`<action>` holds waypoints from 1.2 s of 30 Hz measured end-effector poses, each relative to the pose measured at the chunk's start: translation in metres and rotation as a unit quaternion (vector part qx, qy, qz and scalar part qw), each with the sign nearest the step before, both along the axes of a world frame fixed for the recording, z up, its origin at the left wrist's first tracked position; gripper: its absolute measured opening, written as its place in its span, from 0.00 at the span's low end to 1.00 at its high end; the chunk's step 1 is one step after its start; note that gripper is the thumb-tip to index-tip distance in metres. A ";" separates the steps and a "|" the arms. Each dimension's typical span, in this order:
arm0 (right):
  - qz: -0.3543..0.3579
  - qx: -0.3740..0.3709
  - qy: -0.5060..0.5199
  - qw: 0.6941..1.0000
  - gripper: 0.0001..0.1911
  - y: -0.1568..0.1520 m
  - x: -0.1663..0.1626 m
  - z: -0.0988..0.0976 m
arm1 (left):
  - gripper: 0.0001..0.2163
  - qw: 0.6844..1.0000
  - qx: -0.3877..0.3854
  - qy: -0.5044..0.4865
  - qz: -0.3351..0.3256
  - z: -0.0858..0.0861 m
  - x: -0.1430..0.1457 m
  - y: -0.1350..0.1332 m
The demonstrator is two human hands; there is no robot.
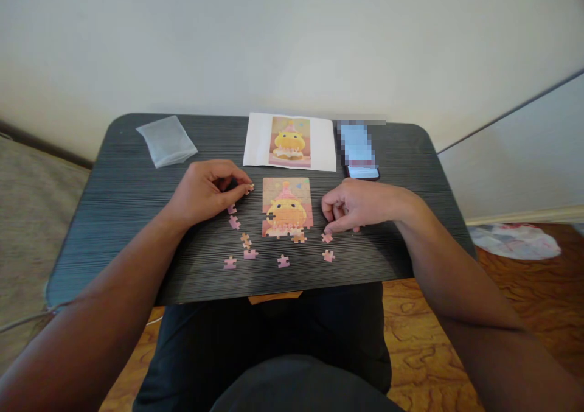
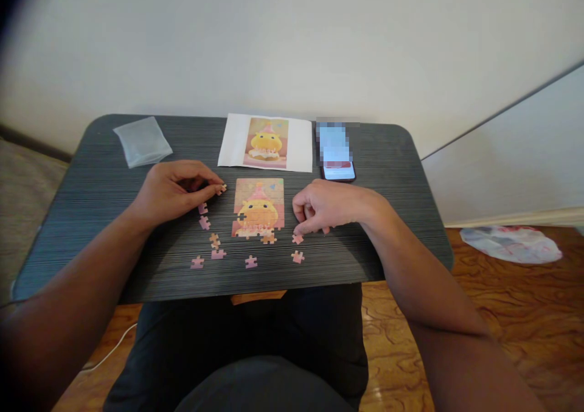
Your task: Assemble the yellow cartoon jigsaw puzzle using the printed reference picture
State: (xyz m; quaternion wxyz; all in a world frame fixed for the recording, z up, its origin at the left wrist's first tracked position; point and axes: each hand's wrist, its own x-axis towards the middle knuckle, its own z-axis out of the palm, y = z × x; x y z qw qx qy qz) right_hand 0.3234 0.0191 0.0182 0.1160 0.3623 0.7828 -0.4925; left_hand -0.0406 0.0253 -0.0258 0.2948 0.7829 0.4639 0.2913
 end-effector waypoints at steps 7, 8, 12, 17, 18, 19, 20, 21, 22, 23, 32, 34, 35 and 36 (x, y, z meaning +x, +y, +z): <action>0.006 0.030 -0.023 0.999 0.24 -0.001 -0.005 0.001 | 0.04 1.000 0.012 0.015 -0.021 -0.001 -0.002 0.002; 0.004 0.027 -0.023 0.999 0.24 -0.001 -0.006 0.002 | 0.04 0.999 0.014 0.016 -0.026 0.000 -0.002 0.002; -0.003 -0.005 -0.019 1.000 0.21 -0.001 -0.004 0.001 | 0.03 1.000 0.022 0.004 -0.021 -0.001 0.000 0.002; -0.025 -0.050 -0.008 0.998 0.19 0.000 0.002 -0.002 | 0.03 0.996 0.085 0.014 0.001 -0.003 0.001 0.001; -0.028 -0.056 -0.006 0.998 0.19 0.001 0.003 -0.003 | 0.03 0.995 0.098 0.017 0.002 -0.003 0.001 0.002; -0.031 -0.063 -0.007 0.998 0.19 0.001 0.004 -0.005 | 0.03 0.994 0.105 0.018 0.006 -0.002 -0.001 0.002; -0.033 -0.068 -0.008 0.997 0.20 0.001 0.005 -0.005 | 0.04 0.994 0.108 0.017 0.013 -0.001 -0.002 0.003; -0.036 -0.072 -0.010 0.997 0.20 0.001 0.005 -0.006 | 0.04 0.993 0.113 0.016 0.020 0.000 -0.005 0.004; -0.038 -0.075 -0.013 0.996 0.21 0.001 0.006 -0.007 | 0.05 0.993 0.115 0.014 0.030 0.001 -0.009 0.006; -0.038 -0.074 -0.016 0.996 0.22 0.001 0.006 -0.007 | 0.05 0.993 0.112 0.012 0.037 0.002 -0.013 0.007; -0.034 -0.096 -0.016 0.995 0.26 0.002 0.009 -0.009 | 0.09 0.997 -0.027 0.035 0.057 0.009 -0.052 0.014; -0.029 -0.094 -0.016 0.995 0.25 0.003 0.010 -0.011 | 0.13 0.997 -0.049 0.045 0.037 0.013 -0.057 0.014; -0.026 -0.091 -0.017 0.995 0.24 0.003 0.010 -0.011 | 0.15 0.997 -0.056 0.052 0.025 0.015 -0.059 0.013; -0.025 -0.090 -0.018 0.996 0.23 0.003 0.010 -0.012 | 0.17 0.996 -0.059 0.061 0.014 0.017 -0.060 0.013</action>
